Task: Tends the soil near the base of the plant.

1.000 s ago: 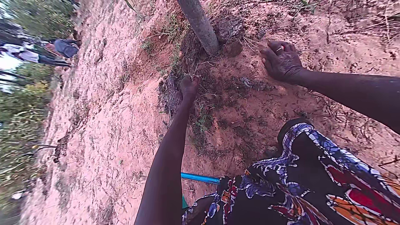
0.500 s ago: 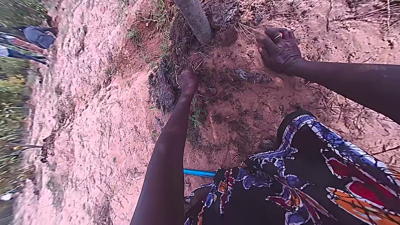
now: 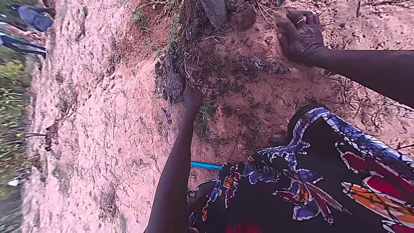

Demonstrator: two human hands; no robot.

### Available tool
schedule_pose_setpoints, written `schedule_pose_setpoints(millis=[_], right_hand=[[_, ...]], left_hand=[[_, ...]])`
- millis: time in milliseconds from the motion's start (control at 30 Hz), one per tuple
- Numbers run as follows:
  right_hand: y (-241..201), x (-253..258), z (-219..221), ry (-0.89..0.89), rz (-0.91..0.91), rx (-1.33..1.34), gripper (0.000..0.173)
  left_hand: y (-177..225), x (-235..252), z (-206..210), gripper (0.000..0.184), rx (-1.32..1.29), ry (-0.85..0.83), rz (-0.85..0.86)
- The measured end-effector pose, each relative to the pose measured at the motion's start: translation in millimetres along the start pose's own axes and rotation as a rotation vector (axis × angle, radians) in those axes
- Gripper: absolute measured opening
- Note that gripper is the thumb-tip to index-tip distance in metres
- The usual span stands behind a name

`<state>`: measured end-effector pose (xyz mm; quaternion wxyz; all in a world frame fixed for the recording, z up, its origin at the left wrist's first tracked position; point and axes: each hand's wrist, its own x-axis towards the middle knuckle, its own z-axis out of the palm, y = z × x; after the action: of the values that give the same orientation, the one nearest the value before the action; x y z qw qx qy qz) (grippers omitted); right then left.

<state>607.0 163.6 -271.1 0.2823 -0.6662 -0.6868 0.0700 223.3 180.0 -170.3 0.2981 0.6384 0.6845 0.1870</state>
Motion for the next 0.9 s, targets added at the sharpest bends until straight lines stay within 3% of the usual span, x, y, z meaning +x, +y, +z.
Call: schedule_pose_setpoints(millis=[100, 233, 300, 367, 433, 500, 600, 767, 900], right_hand=[[-0.4, -0.2, -1.0, 0.006, 0.003, -0.003, 0.049], [-0.5, 0.7, -0.1, -0.01, 0.018, -0.016, 0.049], [0.0, 0.6, 0.6, -0.011, 0.02, -0.018, 0.049], [-0.6, -0.5, -0.6, 0.0, 0.016, -0.019, 0.049], [-0.9, -0.2, -0.2, 0.016, 0.004, -0.007, 0.049], [-1.6, -0.1, 0.2, 0.019, -0.004, 0.002, 0.05], [-1.2, -1.0, -0.8, 0.013, 0.003, -0.004, 0.051], [1.0, -0.3, 0.8, 0.011, 0.004, 0.004, 0.053], [-0.6, -0.1, 0.1, -0.007, 0.02, 0.008, 0.052]], left_hand=[[-1.9, -4.4, 19.4, 0.035, 0.02, -0.058, 0.045], [27.6, -9.5, 22.6, 0.036, 0.541, -0.135, -0.057], [28.9, -10.7, 16.2, 0.035, 0.601, -0.101, -0.112], [19.4, -11.3, 8.9, 0.034, 0.524, -0.112, -0.188], [-3.1, -15.0, 7.9, 0.039, 0.284, -0.178, -0.269], [-17.2, -21.3, 13.2, 0.053, 0.09, -0.254, -0.304], [-16.1, -8.9, 31.8, 0.056, 0.013, -0.194, -0.283], [57.5, 43.8, 16.4, 0.019, -0.415, -0.153, -0.099], [99.3, 60.0, -26.9, 0.01, -0.347, -0.061, 0.156]])
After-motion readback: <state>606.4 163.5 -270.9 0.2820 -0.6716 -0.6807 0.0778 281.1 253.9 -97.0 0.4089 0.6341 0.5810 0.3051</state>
